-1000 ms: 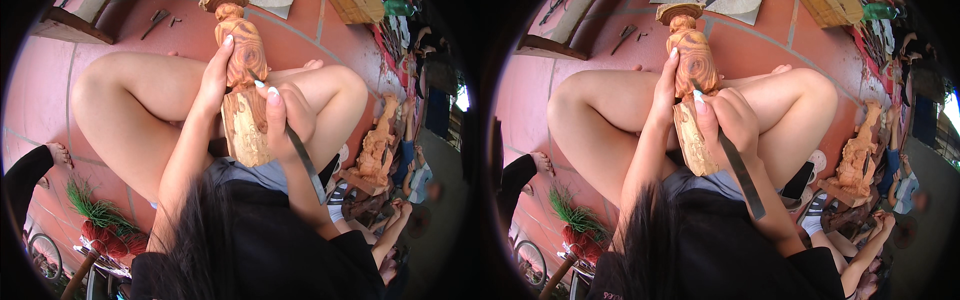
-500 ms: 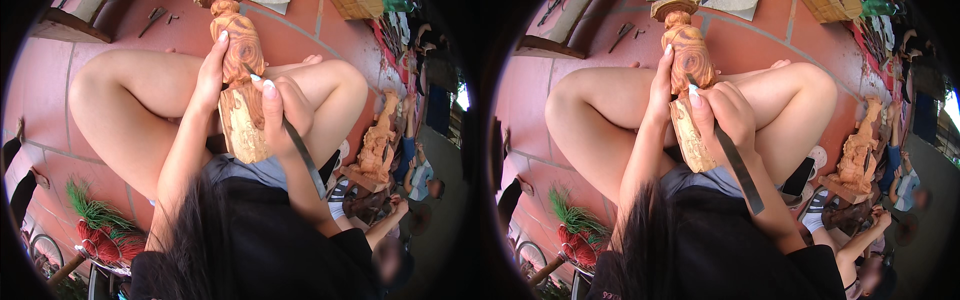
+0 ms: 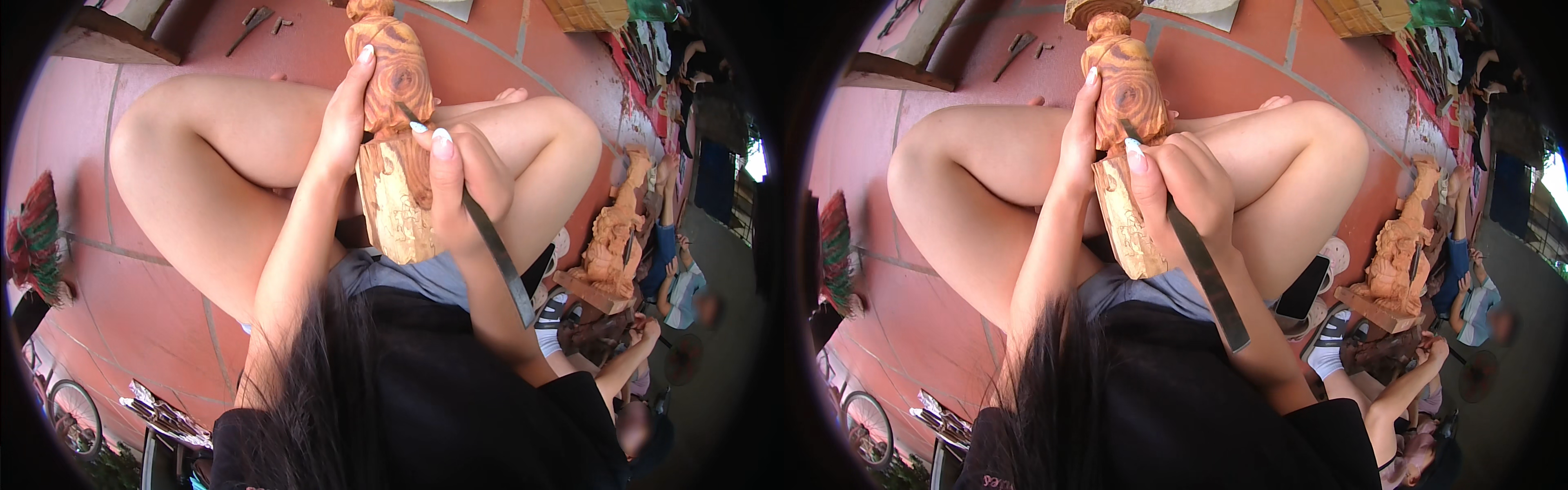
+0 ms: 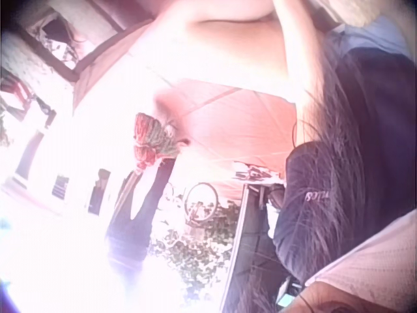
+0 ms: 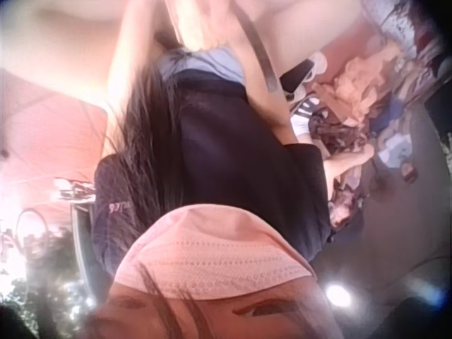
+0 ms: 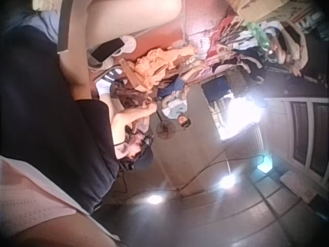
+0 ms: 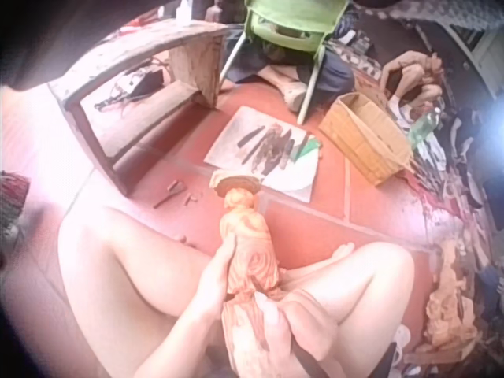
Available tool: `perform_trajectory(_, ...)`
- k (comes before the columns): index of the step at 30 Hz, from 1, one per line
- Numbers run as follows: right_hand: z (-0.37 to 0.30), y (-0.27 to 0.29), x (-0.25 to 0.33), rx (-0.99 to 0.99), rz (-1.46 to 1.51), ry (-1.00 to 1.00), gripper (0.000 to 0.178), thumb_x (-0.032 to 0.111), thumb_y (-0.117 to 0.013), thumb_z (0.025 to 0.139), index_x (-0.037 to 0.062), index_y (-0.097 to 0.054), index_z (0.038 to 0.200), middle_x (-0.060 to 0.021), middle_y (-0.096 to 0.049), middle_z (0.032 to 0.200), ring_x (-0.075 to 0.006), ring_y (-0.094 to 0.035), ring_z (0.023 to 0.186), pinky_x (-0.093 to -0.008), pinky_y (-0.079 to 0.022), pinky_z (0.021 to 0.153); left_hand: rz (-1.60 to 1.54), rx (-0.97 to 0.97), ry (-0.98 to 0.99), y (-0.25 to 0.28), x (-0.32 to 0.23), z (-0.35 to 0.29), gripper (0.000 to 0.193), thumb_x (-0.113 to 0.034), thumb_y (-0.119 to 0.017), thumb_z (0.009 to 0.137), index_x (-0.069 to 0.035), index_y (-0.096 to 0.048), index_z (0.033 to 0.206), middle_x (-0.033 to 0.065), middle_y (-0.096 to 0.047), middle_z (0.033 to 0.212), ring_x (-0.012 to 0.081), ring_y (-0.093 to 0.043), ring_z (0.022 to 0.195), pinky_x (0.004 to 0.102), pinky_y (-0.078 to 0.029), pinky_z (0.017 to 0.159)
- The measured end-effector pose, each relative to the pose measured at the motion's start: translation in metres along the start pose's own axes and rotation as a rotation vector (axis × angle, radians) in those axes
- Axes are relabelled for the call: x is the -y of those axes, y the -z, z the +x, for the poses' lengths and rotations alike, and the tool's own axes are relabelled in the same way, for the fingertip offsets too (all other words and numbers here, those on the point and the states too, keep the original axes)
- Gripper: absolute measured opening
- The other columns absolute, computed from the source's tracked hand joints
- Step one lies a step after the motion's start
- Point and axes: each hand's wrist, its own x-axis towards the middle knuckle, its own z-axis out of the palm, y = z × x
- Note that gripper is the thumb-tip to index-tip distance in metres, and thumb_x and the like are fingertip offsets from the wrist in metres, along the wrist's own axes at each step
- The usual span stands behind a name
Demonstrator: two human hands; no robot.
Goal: The person sits on a tiled floor and carves a wooden figurine using a small carving knife. They hold the wood in their lap and carefully remove shavings to shape the figure, occasionally rotating the piece to access different sides.
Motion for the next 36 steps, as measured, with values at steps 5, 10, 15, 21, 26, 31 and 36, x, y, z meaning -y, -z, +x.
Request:
perform_trajectory(5,-0.003,-0.001,0.002,-0.027,0.072,-0.001,0.017,0.001,-0.060,0.098,-0.0043,-0.057,0.082,-0.0151,-0.052,0.071,-0.0322,-0.052,0.063,-0.0414,-0.043,0.059,0.030,-0.002,-0.036,-0.001,-0.001,-0.001,0.063,-0.051,-0.039,0.109,0.004,-0.057,0.132,0.0175,-0.071,0.117,0.0238,-0.072,0.105,0.0364,-0.057,0.097)
perform_trajectory(10,-0.008,0.002,0.002,0.041,0.045,-0.047,0.019,0.001,-0.060,0.098,-0.0040,-0.056,0.081,-0.0158,-0.053,0.072,-0.0329,-0.051,0.063,-0.0422,-0.042,0.058,0.025,0.014,0.003,-0.001,-0.002,-0.002,0.064,-0.052,-0.038,0.109,0.004,-0.057,0.132,0.0179,-0.071,0.116,0.0238,-0.072,0.104,0.0362,-0.057,0.097)
perform_trajectory(15,-0.002,0.002,0.009,0.037,0.058,-0.137,0.016,0.001,-0.059,0.098,-0.0048,-0.058,0.083,-0.0158,-0.055,0.073,-0.0326,-0.054,0.065,-0.0415,-0.045,0.060,0.055,0.011,-0.010,-0.001,-0.005,0.000,0.065,-0.053,-0.039,0.108,0.005,-0.058,0.132,0.0185,-0.071,0.115,0.0251,-0.072,0.103,0.0376,-0.057,0.096)
perform_trajectory(21,-0.004,0.002,0.007,0.019,0.064,-0.113,0.016,0.002,-0.057,0.100,-0.0055,-0.062,0.086,-0.0157,-0.057,0.074,-0.0316,-0.055,0.066,-0.0413,-0.046,0.062,0.082,0.025,-0.051,-0.006,-0.005,-0.004,0.065,-0.053,-0.039,0.108,0.006,-0.057,0.132,0.0190,-0.071,0.116,0.0257,-0.072,0.104,0.0374,-0.058,0.096)
perform_trajectory(26,-0.004,0.004,0.002,0.044,0.063,-0.029,0.017,0.003,-0.056,0.101,-0.0057,-0.061,0.087,-0.0160,-0.057,0.075,-0.0314,-0.055,0.065,-0.0409,-0.046,0.062,0.032,0.012,-0.030,-0.004,-0.004,-0.005,0.067,-0.054,-0.039,0.108,0.006,-0.057,0.132,0.0192,-0.071,0.116,0.0261,-0.072,0.104,0.0380,-0.058,0.096)
perform_trajectory(31,-0.006,0.004,0.003,0.035,0.062,-0.063,0.019,0.004,-0.056,0.101,-0.0055,-0.063,0.086,-0.0154,-0.058,0.074,-0.0310,-0.055,0.065,-0.0403,-0.045,0.062,0.024,0.022,0.001,0.000,-0.003,-0.002,0.066,-0.053,-0.038,0.108,0.005,-0.057,0.132,0.0190,-0.071,0.116,0.0261,-0.072,0.104,0.0382,-0.058,0.096)
perform_trajectory(36,-0.003,0.004,0.006,0.020,0.080,-0.129,0.021,0.006,-0.056,0.102,-0.0054,-0.064,0.087,-0.0152,-0.059,0.075,-0.0305,-0.057,0.066,-0.0388,-0.047,0.063,0.041,0.046,-0.020,-0.002,-0.004,-0.001,0.065,-0.052,-0.036,0.109,0.005,-0.058,0.130,0.0188,-0.071,0.115,0.0260,-0.072,0.103,0.0383,-0.058,0.095)
